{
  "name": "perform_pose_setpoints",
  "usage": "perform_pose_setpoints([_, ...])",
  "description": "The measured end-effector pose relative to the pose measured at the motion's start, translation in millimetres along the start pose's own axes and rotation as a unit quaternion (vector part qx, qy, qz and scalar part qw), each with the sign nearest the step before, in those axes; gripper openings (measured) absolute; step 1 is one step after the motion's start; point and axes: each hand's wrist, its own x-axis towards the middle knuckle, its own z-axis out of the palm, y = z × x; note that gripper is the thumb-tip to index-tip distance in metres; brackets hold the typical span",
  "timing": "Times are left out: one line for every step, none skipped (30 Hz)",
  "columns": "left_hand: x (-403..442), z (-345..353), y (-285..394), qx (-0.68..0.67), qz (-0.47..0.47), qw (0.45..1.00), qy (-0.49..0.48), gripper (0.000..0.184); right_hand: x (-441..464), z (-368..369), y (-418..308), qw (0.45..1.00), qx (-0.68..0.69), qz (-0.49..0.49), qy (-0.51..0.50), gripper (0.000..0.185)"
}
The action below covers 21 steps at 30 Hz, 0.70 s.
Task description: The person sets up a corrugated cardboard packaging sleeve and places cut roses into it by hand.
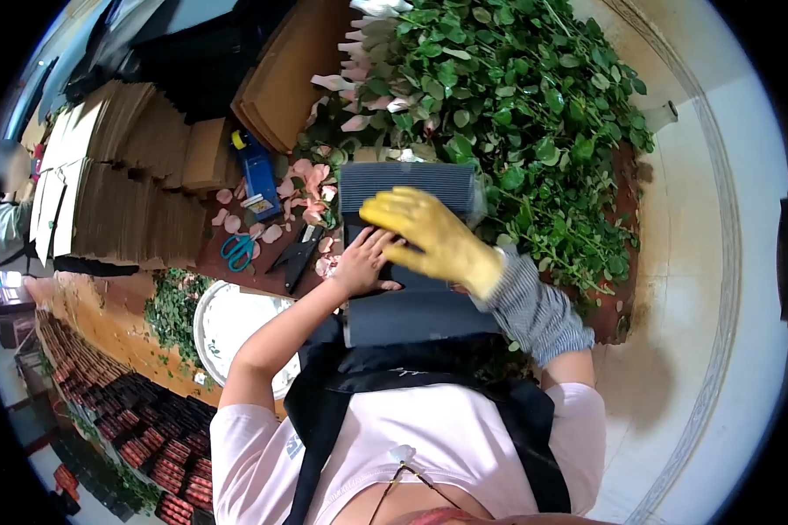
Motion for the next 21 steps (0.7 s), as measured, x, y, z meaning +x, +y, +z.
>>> perform_pose_setpoints([-2, -1, 3, 0.016, -0.016, 0.999, -0.032, 0.098, -20, -6, -11, 0.993, 0.108, 0.039, -0.039, 0.058])
perform_pose_setpoints([-3, 8, -3, 0.075, 0.009, 0.997, -0.035, 0.097, -41, -10, -22, 0.971, 0.215, 0.078, -0.074, 0.060])
perform_pose_setpoints([-2, 0, 0, 0.049, 0.004, 0.998, -0.025, 0.096, -69, 0, -23, 0.915, 0.307, 0.178, -0.193, 0.065])
perform_pose_setpoints([1, -12, 5, 0.025, 0.001, 1.000, -0.015, 0.096, -88, 16, -26, 0.881, 0.275, 0.243, -0.299, 0.065])
perform_pose_setpoints([2, -15, 7, 0.018, -0.006, 0.999, -0.029, 0.095, -97, 31, -33, 0.915, 0.146, 0.242, -0.288, 0.063])
perform_pose_setpoints([1, -15, 7, 0.013, -0.007, 0.999, -0.028, 0.095, -101, 41, -38, 0.932, 0.014, 0.233, -0.276, 0.061])
perform_pose_setpoints([3, -14, 5, 0.018, -0.006, 0.999, -0.029, 0.095, -103, 43, -36, 0.933, 0.013, 0.233, -0.275, 0.061])
perform_pose_setpoints([3, -12, 5, 0.022, -0.003, 0.999, -0.035, 0.095, -107, 47, -38, 0.943, 0.041, 0.235, -0.233, 0.061])
perform_pose_setpoints([1, -10, 4, 0.052, 0.008, 0.998, -0.036, 0.096, -109, 50, -38, 0.951, 0.068, 0.234, -0.190, 0.061])
perform_pose_setpoints([0, -11, 4, 0.057, 0.009, 0.998, -0.041, 0.096, -108, 41, -30, 0.958, 0.187, 0.168, -0.141, 0.054])
perform_pose_setpoints([2, -10, 4, 0.042, 0.012, 0.999, -0.030, 0.096, -108, 26, -25, 0.928, 0.298, 0.198, -0.100, 0.054])
perform_pose_setpoints([1, -10, 4, 0.026, 0.013, 0.999, -0.019, 0.096, -104, 6, -21, 0.884, 0.406, 0.223, -0.060, 0.054])
perform_pose_setpoints([2, -10, 4, 0.037, 0.014, 0.999, -0.024, 0.096, -107, -4, -3, 0.909, 0.310, 0.275, 0.043, 0.054])
perform_pose_setpoints([3, -9, 4, 0.039, 0.012, 0.999, -0.023, 0.096, -113, -15, 18, 0.913, 0.207, 0.322, 0.143, 0.054])
perform_pose_setpoints([2, -9, 4, 0.038, 0.018, 0.999, -0.013, 0.096, -123, -25, 38, 0.868, 0.076, 0.408, 0.272, 0.052])
perform_pose_setpoints([1, -9, 4, 0.038, 0.023, 0.999, 0.001, 0.095, -136, -35, 54, 0.787, -0.060, 0.475, 0.389, 0.050])
perform_pose_setpoints([3, -14, 5, 0.033, 0.028, 0.999, -0.016, 0.093, -150, -49, 62, 0.792, -0.023, 0.428, 0.435, 0.049])
perform_pose_setpoints([3, -13, 5, 0.033, 0.024, 0.999, -0.021, 0.094, -156, -59, 68, 0.795, 0.015, 0.376, 0.476, 0.048])
perform_pose_setpoints([3, -11, 5, 0.020, 0.024, 0.999, -0.020, 0.094, -143, -73, 42, 0.858, 0.095, 0.331, 0.381, 0.050])
perform_pose_setpoints([3, -10, 2, 0.012, 0.022, 0.999, -0.020, 0.095, -121, -87, 8, 0.903, 0.175, 0.275, 0.279, 0.053])
perform_pose_setpoints([3, -10, 3, 0.010, 0.020, 1.000, -0.017, 0.096, -101, -89, -11, 0.936, 0.238, 0.215, 0.143, 0.057])
